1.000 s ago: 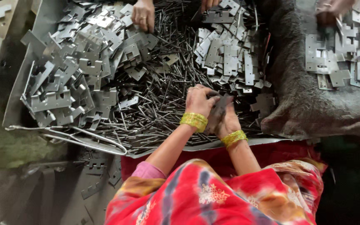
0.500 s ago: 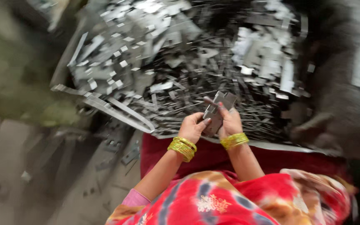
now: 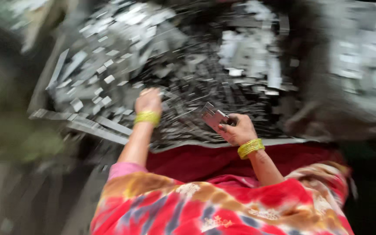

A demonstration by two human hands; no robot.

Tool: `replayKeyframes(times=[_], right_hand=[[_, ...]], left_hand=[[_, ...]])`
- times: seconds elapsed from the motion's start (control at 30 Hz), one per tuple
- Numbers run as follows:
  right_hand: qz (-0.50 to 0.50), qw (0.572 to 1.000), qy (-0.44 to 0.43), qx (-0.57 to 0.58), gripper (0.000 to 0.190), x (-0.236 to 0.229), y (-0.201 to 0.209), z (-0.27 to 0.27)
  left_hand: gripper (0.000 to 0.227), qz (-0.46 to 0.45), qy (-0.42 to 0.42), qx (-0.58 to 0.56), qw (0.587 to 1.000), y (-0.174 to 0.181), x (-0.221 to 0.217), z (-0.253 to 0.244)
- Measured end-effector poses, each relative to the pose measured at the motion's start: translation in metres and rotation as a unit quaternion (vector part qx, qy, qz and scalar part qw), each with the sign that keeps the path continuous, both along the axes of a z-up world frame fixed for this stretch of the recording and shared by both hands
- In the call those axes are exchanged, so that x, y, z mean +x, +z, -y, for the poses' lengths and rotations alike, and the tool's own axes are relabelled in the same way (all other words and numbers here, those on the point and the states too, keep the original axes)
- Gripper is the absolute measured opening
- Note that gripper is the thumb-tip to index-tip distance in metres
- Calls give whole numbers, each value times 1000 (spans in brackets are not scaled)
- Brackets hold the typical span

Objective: The person repeatedly picks up small metal brackets and nails from a large bin and inserts the nails into the bracket holes by hand. The assembled units are placed into a pile on the right side of the workspace.

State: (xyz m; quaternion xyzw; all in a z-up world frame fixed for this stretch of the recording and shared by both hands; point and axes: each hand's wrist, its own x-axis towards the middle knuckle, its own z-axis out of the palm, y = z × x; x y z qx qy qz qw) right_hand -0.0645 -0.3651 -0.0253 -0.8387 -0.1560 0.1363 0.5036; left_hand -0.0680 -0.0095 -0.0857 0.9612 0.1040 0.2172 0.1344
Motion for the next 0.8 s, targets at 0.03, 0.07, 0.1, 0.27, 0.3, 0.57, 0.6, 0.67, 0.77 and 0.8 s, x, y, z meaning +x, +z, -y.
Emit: replayKeyframes(times=[0.03,0.07,0.1,0.27,0.3,0.57,0.6,0.67,0.77,0.8], right_hand=[[-50,997,-63,20,22,7,-3,21],[-99,986,-125,43,19,9,-5,45],[-148,971,-173,72,17,13,-7,61],[6,965,-250,77,16,20,-10,134],[-2,958,-268,99,16,20,-11,142],[30,913,-361,186,18,41,-1,170],[36,906,-383,175,19,45,4,173],[109,891,-440,-1,30,68,19,184],[171,865,-468,-51,38,111,36,196],[179,846,-490,-109,39,125,38,201]], left_hand=[[8,-60,-37,112,991,-14,9,-13],[8,-54,-46,153,986,-28,21,-16],[9,-49,-44,195,979,-40,30,-21],[13,-147,-63,209,965,-48,31,-20],[12,-114,-74,205,969,-40,21,-15],[28,-5,-96,146,985,111,-32,28],[30,-52,-64,147,986,129,-29,43],[31,-23,-60,25,998,161,-11,76],[31,-82,-5,-157,984,178,9,125],[31,-116,17,-217,969,176,13,137]])
